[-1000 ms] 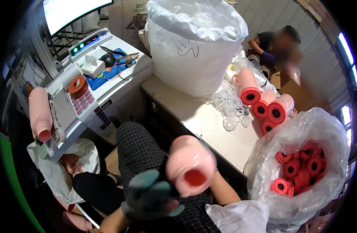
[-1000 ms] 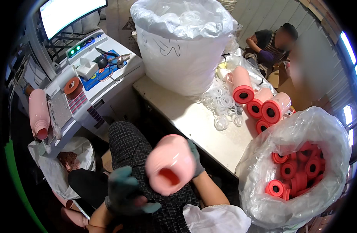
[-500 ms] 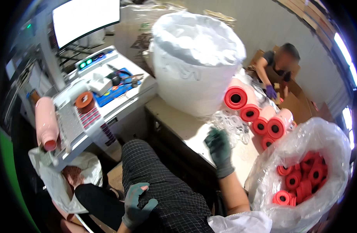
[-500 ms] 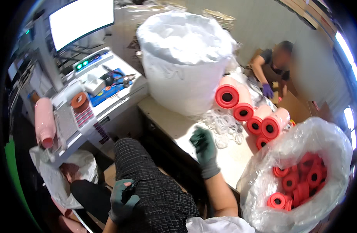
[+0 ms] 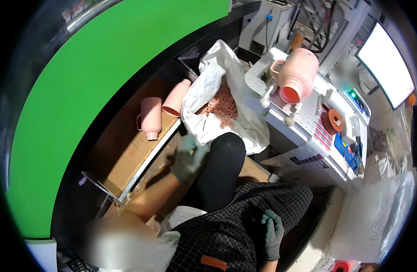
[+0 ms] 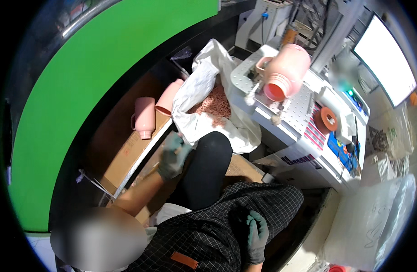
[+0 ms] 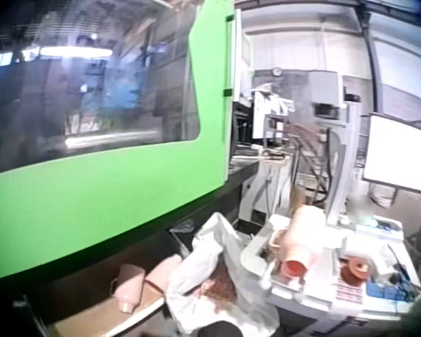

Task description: The person sits on the floor and repeatedly assembles pink plastic containers by inserting a red circular base into the container opening. They pick up a container, insert the base, and place the assembled unit into a white bag. The process is repeated continuously with multiple units.

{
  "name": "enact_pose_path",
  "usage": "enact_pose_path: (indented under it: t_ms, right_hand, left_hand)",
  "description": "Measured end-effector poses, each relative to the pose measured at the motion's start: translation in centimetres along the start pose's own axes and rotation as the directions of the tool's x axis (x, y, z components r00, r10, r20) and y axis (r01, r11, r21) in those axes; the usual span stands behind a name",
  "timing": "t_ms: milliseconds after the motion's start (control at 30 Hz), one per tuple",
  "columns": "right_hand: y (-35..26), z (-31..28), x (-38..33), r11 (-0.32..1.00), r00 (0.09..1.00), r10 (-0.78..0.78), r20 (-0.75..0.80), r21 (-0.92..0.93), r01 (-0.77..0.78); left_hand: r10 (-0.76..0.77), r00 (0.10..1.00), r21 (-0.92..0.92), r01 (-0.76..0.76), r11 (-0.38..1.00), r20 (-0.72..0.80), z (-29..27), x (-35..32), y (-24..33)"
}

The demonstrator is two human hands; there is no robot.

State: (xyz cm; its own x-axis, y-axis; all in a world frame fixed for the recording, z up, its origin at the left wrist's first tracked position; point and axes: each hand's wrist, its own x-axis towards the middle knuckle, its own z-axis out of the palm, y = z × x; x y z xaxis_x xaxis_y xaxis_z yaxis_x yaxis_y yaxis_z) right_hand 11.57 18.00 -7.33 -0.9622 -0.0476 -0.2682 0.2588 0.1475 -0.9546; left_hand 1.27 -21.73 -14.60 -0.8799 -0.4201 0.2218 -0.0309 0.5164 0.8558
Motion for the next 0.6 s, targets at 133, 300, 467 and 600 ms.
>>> enact_pose_path:
  t_ms: [133,300,467,600]
  right_hand:
    - [0.7,0.3,0.6,1.000,1.000,0.012,-0.014,0.023,-0.012]
    - [0.5,1.9,1.1,0.997,0.997,0.082,-0.013,0.016,-0.081]
    - [1.9,3.0,1.3,0.998,0.998,0.060,-0.026,0.022,-0.060]
    - [0.8,3.8,1.1,0.991,0.998,0.036,0.057,-0.131,-0.029]
  left_hand:
    - [-0.332,0.874,-0.166,0.291,0.942,-0.355,-2.3,3.1,-19.8]
    - [-0.073,0.966,0.541,0.202,0.817,-0.249,-3.7,10.4,-29.8]
    - [-0.514,0.831,0.230,0.554,0.800,-0.212,-0.1,19.0,-28.8]
    - [-0.611,0.768,0.202,0.640,0.741,-0.192,1.6,22.1,-29.8]
